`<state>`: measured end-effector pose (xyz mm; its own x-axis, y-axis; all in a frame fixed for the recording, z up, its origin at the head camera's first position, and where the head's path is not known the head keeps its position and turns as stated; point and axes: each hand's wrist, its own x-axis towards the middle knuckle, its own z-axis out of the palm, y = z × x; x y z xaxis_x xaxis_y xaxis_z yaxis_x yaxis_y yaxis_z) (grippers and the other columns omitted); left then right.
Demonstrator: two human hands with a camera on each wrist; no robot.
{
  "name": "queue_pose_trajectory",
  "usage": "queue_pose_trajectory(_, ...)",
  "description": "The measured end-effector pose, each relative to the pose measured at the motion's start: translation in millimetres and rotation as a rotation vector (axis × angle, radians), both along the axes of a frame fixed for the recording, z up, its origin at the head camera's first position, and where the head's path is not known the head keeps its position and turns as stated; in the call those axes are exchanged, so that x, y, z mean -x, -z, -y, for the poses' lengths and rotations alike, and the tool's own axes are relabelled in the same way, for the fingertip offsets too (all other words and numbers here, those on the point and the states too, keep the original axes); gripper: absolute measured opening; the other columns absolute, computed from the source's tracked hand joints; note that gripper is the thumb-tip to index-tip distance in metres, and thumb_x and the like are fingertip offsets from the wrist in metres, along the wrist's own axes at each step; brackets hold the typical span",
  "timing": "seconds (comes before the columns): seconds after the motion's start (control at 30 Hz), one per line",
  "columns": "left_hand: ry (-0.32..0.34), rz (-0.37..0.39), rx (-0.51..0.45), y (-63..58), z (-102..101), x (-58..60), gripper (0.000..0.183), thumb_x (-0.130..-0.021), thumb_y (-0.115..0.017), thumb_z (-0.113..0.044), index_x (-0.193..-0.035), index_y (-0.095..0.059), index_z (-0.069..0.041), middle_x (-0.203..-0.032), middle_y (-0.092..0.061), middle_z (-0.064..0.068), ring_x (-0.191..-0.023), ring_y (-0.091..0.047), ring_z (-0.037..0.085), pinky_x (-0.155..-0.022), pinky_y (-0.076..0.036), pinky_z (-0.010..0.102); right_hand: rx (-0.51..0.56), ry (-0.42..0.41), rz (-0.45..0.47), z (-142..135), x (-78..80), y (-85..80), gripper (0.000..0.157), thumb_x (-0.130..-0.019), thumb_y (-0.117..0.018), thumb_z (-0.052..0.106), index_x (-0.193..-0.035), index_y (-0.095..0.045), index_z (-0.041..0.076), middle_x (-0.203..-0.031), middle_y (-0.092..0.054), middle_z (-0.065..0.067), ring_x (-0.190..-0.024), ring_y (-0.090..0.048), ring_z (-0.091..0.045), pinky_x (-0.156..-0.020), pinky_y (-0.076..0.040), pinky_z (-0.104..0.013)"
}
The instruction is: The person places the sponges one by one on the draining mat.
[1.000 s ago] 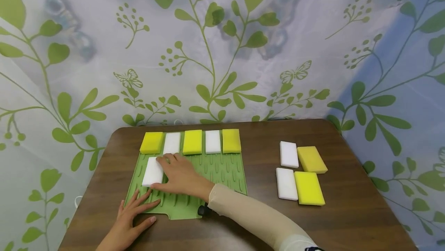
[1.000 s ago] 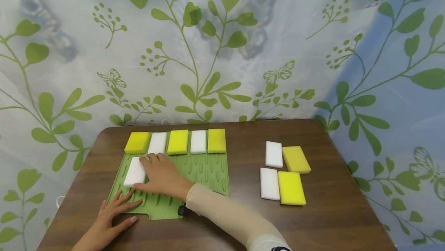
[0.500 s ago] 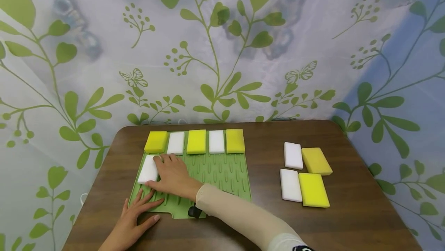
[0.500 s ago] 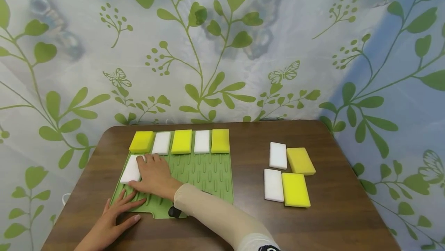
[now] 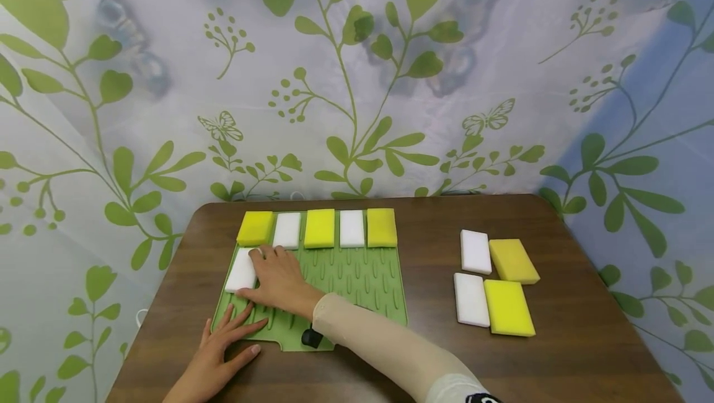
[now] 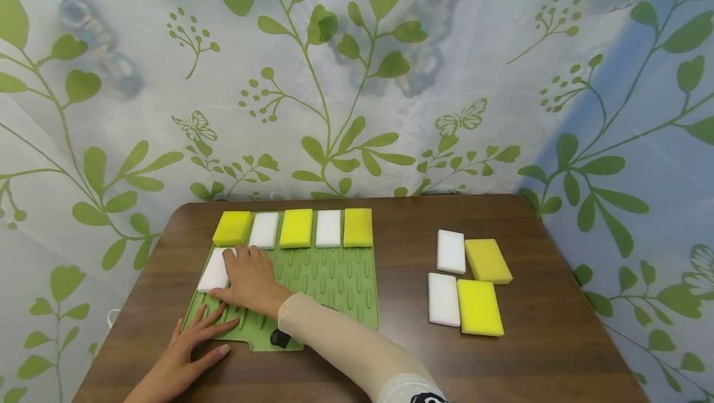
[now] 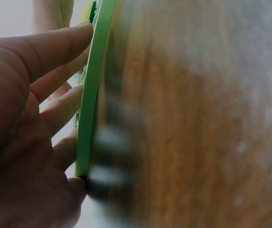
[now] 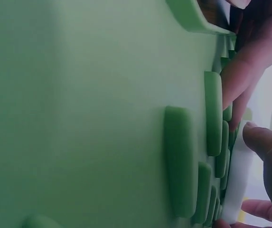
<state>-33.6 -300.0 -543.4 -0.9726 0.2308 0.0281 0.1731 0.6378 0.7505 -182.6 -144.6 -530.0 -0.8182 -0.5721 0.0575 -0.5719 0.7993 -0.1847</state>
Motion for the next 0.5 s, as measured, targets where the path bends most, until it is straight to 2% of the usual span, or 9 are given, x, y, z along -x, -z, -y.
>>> queue_pose_trajectory(0.3, -0.005, 0.002, 0.004, 2.8, -0.1, 0.9, 0.044, -0.098, -0.08, -0.031, -0.141, -0.072, -0.033, -0.169, -0.045, 0.021, -0.155, -0.017, 0.072, -0.109, 0.006, 0.097, 0.015, 0.004, 0.012, -0.9, 1.3, 2.4, 0.084, -0.094, -0.057, 0.084, -0.159, -0.047, 0.032, -0.161, -0.052, 0.005, -0.136, -0.06, -0.02, -0.118, -0.05, -0.039)
queue_pose_trajectory(0.5, -0.005, -0.017, 0.004, 4.2, 0.0, 0.4, 0.044, -0.097, -0.08, -0.029, -0.141, -0.073, -0.032, -0.167, -0.047, 0.023, -0.153, -0.019, 0.073, -0.109, 0.007, 0.097, 0.034, -0.002, 0.036, -5.4, 0.6, -0.2, 0.09, -0.091, -0.059, 0.086, -0.162, -0.044, 0.032, -0.168, -0.046, 0.003, -0.145, -0.057, -0.021, -0.123, -0.047, -0.041)
